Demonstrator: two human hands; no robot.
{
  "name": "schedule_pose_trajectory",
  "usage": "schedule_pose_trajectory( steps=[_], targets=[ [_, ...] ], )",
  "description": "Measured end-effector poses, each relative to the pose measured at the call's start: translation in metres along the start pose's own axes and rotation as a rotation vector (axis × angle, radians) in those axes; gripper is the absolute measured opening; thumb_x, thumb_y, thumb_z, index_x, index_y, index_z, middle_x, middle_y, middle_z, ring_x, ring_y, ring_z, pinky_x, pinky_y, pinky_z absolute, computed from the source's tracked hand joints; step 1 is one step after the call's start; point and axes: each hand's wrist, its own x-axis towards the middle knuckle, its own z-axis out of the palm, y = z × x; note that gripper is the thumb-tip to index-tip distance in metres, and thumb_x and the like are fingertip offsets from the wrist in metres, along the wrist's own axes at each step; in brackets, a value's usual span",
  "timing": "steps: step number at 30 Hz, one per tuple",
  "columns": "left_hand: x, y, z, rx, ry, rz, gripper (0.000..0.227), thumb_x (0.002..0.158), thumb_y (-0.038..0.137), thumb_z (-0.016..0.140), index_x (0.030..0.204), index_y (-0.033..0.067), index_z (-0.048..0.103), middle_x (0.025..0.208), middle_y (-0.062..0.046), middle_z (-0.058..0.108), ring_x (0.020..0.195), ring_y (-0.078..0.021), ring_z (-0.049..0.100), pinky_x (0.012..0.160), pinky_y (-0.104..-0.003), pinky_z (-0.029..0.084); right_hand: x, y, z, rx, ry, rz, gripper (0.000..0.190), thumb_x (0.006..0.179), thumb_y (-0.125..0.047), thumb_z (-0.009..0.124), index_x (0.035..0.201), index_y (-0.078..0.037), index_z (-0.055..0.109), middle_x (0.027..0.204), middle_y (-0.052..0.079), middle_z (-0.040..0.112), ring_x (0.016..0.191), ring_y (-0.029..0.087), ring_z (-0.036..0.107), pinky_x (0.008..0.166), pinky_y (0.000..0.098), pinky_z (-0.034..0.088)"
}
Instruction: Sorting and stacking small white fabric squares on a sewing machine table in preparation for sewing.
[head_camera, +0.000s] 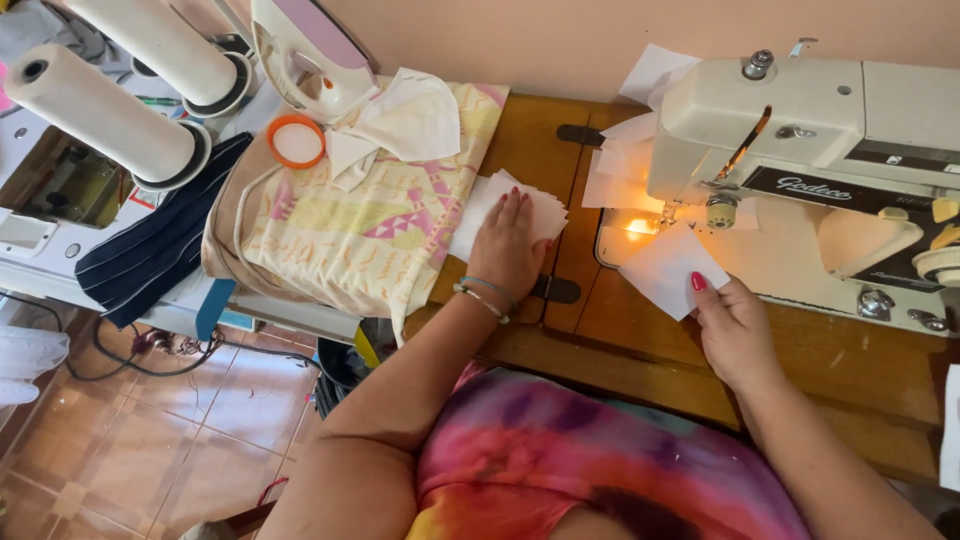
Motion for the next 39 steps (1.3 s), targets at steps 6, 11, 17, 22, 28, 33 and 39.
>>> schedule_pose_trajectory(
  steps=[6,11,17,22,28,33,39],
  targets=[
    [-0.003,-0.013,0.014,-0.022,0.182,0.121,0.038,0.090,0.018,0.059,0.121,-0.0008,0.072,0.125,-0.020,0.070,0.121,-0.0352,0.066,0.110,-0.041,0.049,0.002,0.037,-0.013,0.108,0.070,0.048,0.014,0.108,-0.018,0.064,0.097,-0.010,0.067,0.083,-0.008,0.054,0.087,0.000,0.049,0.081,0.0212,0.049],
    [0.019,0.021,-0.039,-0.098,0.266,0.236,0.038,0.100,0.014,0.052,0.133,0.0001,0.065,0.133,-0.020,0.067,0.126,-0.0354,0.064,0.111,-0.042,0.048,0.004,0.013,-0.014,0.277,0.189,0.109,0.009,0.103,-0.020,0.068,0.095,-0.015,0.067,0.076,-0.007,0.057,0.074,0.002,0.058,0.077,0.0183,0.052],
    [0.005,0.074,0.003,-0.333,0.040,0.609,0.035,0.097,0.025,0.060,0.126,0.0082,0.070,0.132,-0.012,0.069,0.129,-0.0330,0.062,0.116,-0.048,0.045,-0.009,-0.015,-0.022,0.049,0.413,-0.262,0.034,0.107,-0.007,0.052,0.140,-0.002,0.055,0.137,0.017,0.055,0.130,0.024,0.050,0.115,0.0467,0.042],
    [0.020,0.094,0.054,-0.358,-0.135,0.566,0.031,0.096,0.030,0.061,0.110,0.0065,0.074,0.112,-0.012,0.074,0.110,-0.0340,0.070,0.099,-0.047,0.056,-0.010,-0.053,-0.003,-0.436,0.143,-0.507,0.046,0.105,0.004,0.041,0.151,0.005,0.046,0.158,0.030,0.038,0.146,0.045,0.034,0.121,0.0602,0.026],
    [0.015,0.117,0.086,-0.106,0.155,0.454,0.023,0.084,0.024,0.069,0.099,0.0065,0.069,0.098,-0.007,0.055,0.092,-0.0285,0.063,0.071,-0.035,0.059,0.016,-0.036,0.009,-1.004,-0.089,-0.496,0.049,0.097,-0.002,0.053,0.145,0.004,0.053,0.154,0.022,0.050,0.146,0.042,0.041,0.121,0.0532,0.030],
    [0.021,0.112,0.036,-0.260,0.213,0.525,0.053,0.069,0.022,0.086,0.111,-0.0079,0.070,0.108,-0.025,0.069,0.112,-0.0369,0.067,0.121,-0.045,0.040,0.018,-0.036,0.013,-1.224,-0.114,-0.425,0.044,0.100,-0.022,0.057,0.143,-0.014,0.060,0.157,0.005,0.051,0.148,0.032,0.040,0.118,0.0491,0.034],
    [0.011,0.109,0.062,-0.213,0.057,0.426,0.064,0.077,0.028,0.078,0.133,0.0015,0.061,0.120,-0.018,0.065,0.118,-0.0367,0.062,0.114,-0.047,0.047,0.014,-0.028,0.011,-1.295,-0.089,-0.460,0.046,0.104,-0.044,0.052,0.143,-0.022,0.060,0.152,0.005,0.054,0.145,0.030,0.043,0.113,0.0486,0.033]
  ],
)
